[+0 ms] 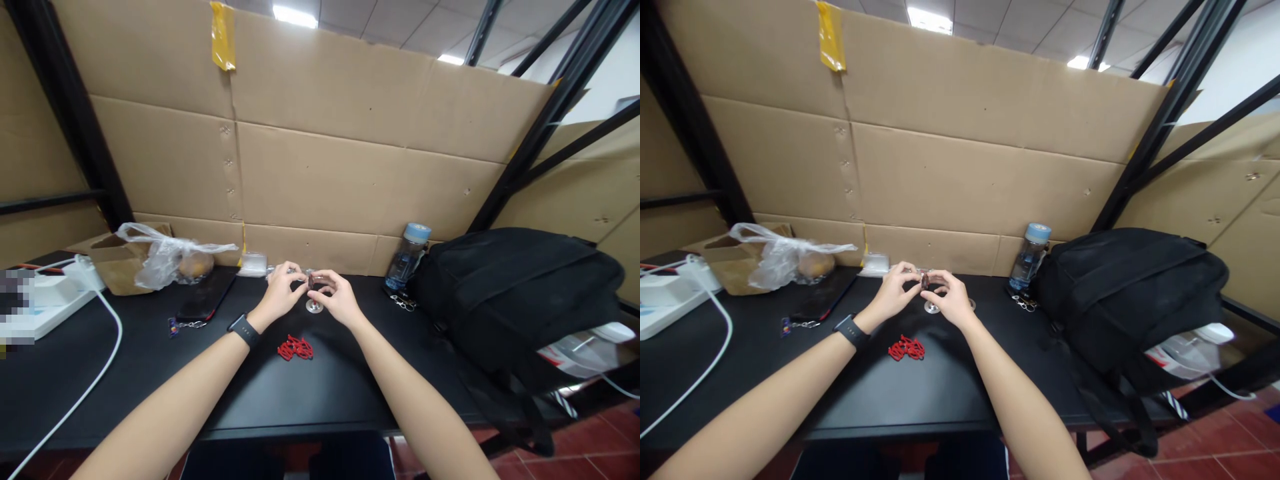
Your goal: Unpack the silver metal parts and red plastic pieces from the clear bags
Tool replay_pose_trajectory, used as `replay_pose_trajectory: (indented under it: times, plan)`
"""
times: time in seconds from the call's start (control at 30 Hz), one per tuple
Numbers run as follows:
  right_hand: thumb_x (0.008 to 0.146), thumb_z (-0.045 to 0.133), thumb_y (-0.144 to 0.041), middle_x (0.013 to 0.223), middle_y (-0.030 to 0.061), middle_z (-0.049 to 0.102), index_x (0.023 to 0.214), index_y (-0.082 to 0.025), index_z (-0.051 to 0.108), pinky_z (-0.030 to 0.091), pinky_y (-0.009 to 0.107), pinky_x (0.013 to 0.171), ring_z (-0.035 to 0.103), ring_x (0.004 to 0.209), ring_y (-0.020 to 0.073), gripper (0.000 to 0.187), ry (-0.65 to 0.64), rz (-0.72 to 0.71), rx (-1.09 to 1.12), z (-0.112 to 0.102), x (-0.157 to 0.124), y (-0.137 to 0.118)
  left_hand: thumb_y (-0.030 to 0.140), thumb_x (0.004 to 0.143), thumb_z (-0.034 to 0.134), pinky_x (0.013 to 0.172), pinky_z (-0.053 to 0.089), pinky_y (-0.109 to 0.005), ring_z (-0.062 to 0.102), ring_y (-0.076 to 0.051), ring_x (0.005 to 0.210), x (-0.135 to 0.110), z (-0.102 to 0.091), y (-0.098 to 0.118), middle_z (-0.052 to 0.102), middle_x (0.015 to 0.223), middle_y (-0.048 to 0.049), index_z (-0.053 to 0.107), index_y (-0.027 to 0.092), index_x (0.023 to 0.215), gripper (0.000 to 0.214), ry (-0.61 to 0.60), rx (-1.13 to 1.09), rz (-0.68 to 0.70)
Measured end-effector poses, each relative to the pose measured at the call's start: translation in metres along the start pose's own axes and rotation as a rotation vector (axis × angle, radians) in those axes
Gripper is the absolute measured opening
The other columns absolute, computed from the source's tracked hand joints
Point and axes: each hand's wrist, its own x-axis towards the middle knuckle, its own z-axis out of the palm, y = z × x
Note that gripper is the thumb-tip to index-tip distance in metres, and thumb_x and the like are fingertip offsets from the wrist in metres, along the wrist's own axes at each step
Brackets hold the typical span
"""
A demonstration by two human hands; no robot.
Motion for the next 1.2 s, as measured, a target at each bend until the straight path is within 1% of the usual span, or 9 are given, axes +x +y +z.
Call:
replay_pose_trajectory:
  times: [0.17, 0.23, 0.4, 0.53, 0.67, 0.77, 0.9, 1.07, 1.2]
  plan:
    - [0.071, 0.083, -0.040, 0.117, 0.0090, 0.070, 0.102, -0.022, 0.063, 0.058, 0.032, 0.078, 0.069, 0.107, 0.0246, 0.041, 0.025, 0.055, 0.059, 0.003, 0.001, 0.003, 0.029, 0.088, 0.066, 0.099, 0.040, -0.044, 0.052, -0.026, 0.111, -0.001, -0.003, 0.006, 0.060, 0.108, -0.0059, 0.076, 0.026, 0.089, 0.011, 0.032, 0.047, 0.009]
    - [0.075, 0.079, -0.045, 0.113, 0.0081, 0.070, 0.098, -0.022, 0.063, 0.058, 0.032, 0.077, 0.070, 0.100, 0.0232, 0.036, 0.017, 0.092, 0.061, 0.001, 0.002, 0.005, 0.030, 0.088, 0.067, 0.099, 0.039, -0.045, 0.051, -0.027, 0.112, -0.001, -0.004, 0.010, 0.060, 0.109, -0.0060, 0.076, 0.026, 0.086, 0.011, 0.045, 0.067, 0.006]
    - [0.091, 0.061, -0.048, 0.109, 0.0079, 0.066, 0.093, -0.020, 0.066, 0.056, 0.029, 0.073, 0.066, 0.094, 0.0195, 0.028, -0.002, 0.033, -0.160, -0.006, 0.003, 0.010, 0.033, 0.087, 0.070, 0.098, 0.037, -0.046, 0.050, -0.027, 0.112, -0.001, -0.005, 0.013, 0.061, 0.110, -0.0054, 0.077, 0.028, 0.085, 0.010, 0.061, 0.099, 0.005]
    - [0.093, 0.059, -0.041, 0.106, 0.0079, 0.063, 0.090, -0.021, 0.066, 0.053, 0.027, 0.067, 0.063, 0.093, 0.0193, 0.022, -0.015, -0.012, -0.273, -0.007, 0.002, 0.009, 0.034, 0.088, 0.069, 0.098, 0.037, -0.045, 0.051, -0.027, 0.112, -0.001, -0.005, 0.013, 0.062, 0.109, -0.0056, 0.077, 0.028, 0.086, 0.011, 0.025, 0.095, 0.035]
    - [0.093, 0.058, -0.034, 0.108, 0.0083, 0.060, 0.083, -0.019, 0.065, 0.051, 0.026, 0.063, 0.062, 0.093, 0.0190, 0.019, -0.036, -0.002, -0.365, -0.007, 0.001, 0.010, 0.032, 0.094, 0.058, 0.099, 0.039, -0.043, 0.053, -0.025, 0.111, 0.000, -0.009, 0.011, 0.063, 0.110, -0.0056, 0.074, 0.026, 0.097, 0.017, 0.027, 0.037, 0.016]
    - [0.092, 0.059, -0.032, 0.111, 0.0083, 0.058, 0.083, -0.019, 0.065, 0.052, 0.027, 0.066, 0.061, 0.095, 0.0189, 0.017, -0.062, -0.021, -0.423, -0.010, 0.001, 0.012, 0.035, 0.093, 0.059, 0.101, 0.039, -0.042, 0.055, -0.024, 0.111, 0.000, -0.009, 0.006, 0.063, 0.112, -0.0044, 0.073, 0.028, 0.103, 0.018, -0.041, -0.002, 0.027]
    - [0.094, 0.058, -0.033, 0.114, 0.0078, 0.056, 0.086, -0.019, 0.066, 0.052, 0.026, 0.067, 0.062, 0.090, 0.0163, 0.017, -0.086, -0.018, -0.390, -0.012, 0.001, 0.012, 0.042, 0.088, 0.067, 0.104, 0.037, -0.045, 0.056, -0.026, 0.112, -0.003, -0.001, -0.002, 0.065, 0.114, -0.0038, 0.074, 0.028, 0.097, 0.018, -0.173, -0.007, 0.070]
    - [0.094, 0.058, -0.034, 0.111, 0.0079, 0.058, 0.086, -0.019, 0.065, 0.051, 0.025, 0.066, 0.061, 0.087, 0.0157, 0.019, -0.128, 0.005, -0.379, -0.008, 0.001, 0.013, 0.040, 0.089, 0.067, 0.103, 0.035, -0.043, 0.056, -0.025, 0.110, -0.006, 0.005, -0.006, 0.068, 0.108, -0.0033, 0.074, 0.026, 0.091, 0.016, -0.209, 0.018, 0.071]
    - [0.096, 0.054, -0.028, 0.100, 0.0066, 0.061, 0.089, -0.020, 0.064, 0.050, 0.032, 0.082, 0.058, 0.096, 0.0192, 0.015, -0.088, -0.061, -0.555, -0.010, 0.001, 0.019, 0.037, 0.088, 0.067, 0.099, 0.033, -0.045, 0.053, -0.027, 0.110, -0.006, 0.002, -0.010, 0.069, 0.103, -0.0028, 0.074, 0.028, 0.087, 0.011, -0.248, 0.121, 0.061]
